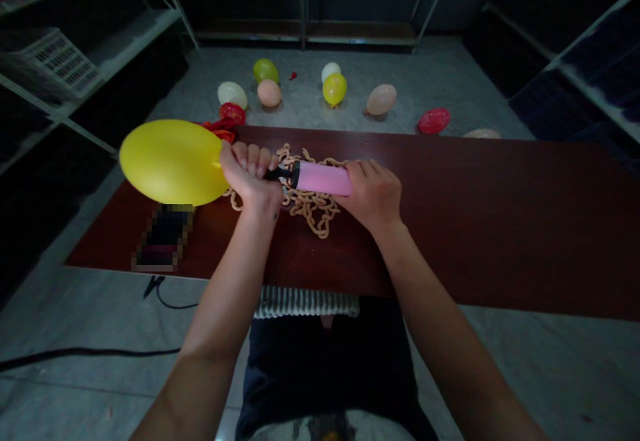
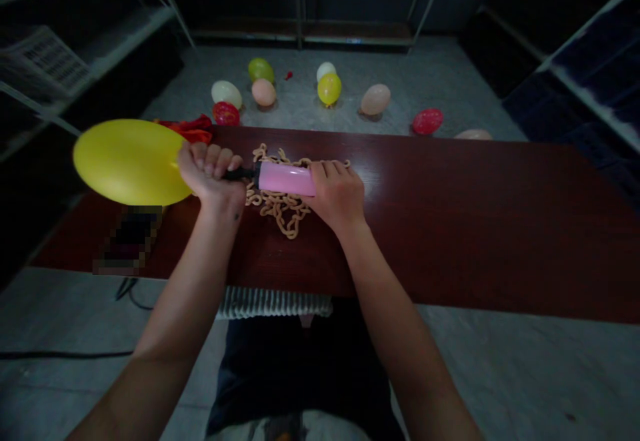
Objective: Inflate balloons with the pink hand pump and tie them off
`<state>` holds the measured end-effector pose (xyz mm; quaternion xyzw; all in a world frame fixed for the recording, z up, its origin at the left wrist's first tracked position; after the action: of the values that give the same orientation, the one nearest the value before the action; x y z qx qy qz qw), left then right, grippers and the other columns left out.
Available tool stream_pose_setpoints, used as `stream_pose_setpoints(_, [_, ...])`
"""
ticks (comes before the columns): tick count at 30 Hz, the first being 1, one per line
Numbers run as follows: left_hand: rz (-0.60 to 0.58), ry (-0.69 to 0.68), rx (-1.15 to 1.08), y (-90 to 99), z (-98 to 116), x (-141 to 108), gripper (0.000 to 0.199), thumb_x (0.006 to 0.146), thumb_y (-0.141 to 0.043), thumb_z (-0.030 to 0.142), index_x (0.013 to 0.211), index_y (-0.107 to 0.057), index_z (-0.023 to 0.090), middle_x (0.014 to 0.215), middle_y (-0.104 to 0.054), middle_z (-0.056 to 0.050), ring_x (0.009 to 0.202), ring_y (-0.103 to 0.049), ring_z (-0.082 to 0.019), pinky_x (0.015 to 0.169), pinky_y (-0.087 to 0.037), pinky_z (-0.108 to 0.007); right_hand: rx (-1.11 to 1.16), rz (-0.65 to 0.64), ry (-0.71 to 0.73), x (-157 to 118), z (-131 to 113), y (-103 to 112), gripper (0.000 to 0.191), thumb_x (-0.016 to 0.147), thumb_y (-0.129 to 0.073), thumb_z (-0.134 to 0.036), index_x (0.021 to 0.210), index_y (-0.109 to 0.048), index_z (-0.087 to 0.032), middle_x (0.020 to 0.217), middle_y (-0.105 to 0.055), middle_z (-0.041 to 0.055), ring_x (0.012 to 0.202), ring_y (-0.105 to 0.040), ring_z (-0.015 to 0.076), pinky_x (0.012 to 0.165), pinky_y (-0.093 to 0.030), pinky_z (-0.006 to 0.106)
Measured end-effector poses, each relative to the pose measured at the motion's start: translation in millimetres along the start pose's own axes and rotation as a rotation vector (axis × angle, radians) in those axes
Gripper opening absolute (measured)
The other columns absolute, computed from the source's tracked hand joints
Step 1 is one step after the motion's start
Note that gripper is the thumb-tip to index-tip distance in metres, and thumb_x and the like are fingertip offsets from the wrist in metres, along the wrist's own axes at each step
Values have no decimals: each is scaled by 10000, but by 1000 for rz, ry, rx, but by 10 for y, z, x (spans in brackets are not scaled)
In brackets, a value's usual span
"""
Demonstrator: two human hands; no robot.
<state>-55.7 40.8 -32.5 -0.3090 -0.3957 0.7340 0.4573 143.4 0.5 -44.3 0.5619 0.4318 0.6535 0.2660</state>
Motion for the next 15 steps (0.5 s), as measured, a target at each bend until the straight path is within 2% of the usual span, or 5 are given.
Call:
stream_pose_setpoints(4, [-10,28,-2,7,-37,0,534,1063,-304,275,557,-160,186,459,-109,68,359,-116,-73,402,-179,-228,10,19,35,-21,-61,-14,404,891,-580,-471,1128,-645,-150,986,-708,122,890,-602,252,703,-361,333])
stream_pose_setpoints(10, [-31,-1,61,62,22,55,549,1058,-354,314,551,-178,201,457,-155,57,350,-169,-85,411,-219,-259,-23,37,36,-13,-31,33,353,896,-584,-478,1078,-659,-185,960,-715,95,882,-591,249,703,-353,338])
stream_pose_setpoints(15, [10,-14,38,71,99,70,519,1068,-291,297,575,-169,189,447,-154,58,349,-154,-79,413,-215,-242,-90,52,6,-2,35,91,302,926,-533,-432,1067,-667,-201,914,-699,91,857,-566,258,700,-340,349])
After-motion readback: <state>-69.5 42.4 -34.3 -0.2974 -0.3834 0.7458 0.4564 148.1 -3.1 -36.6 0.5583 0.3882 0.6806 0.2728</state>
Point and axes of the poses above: each hand's wrist, its own x-axis towards the middle knuckle, its own y-axis out of the back of the hand, z = x × y, the point moved 7 cm from there along x, towards the middle knuckle
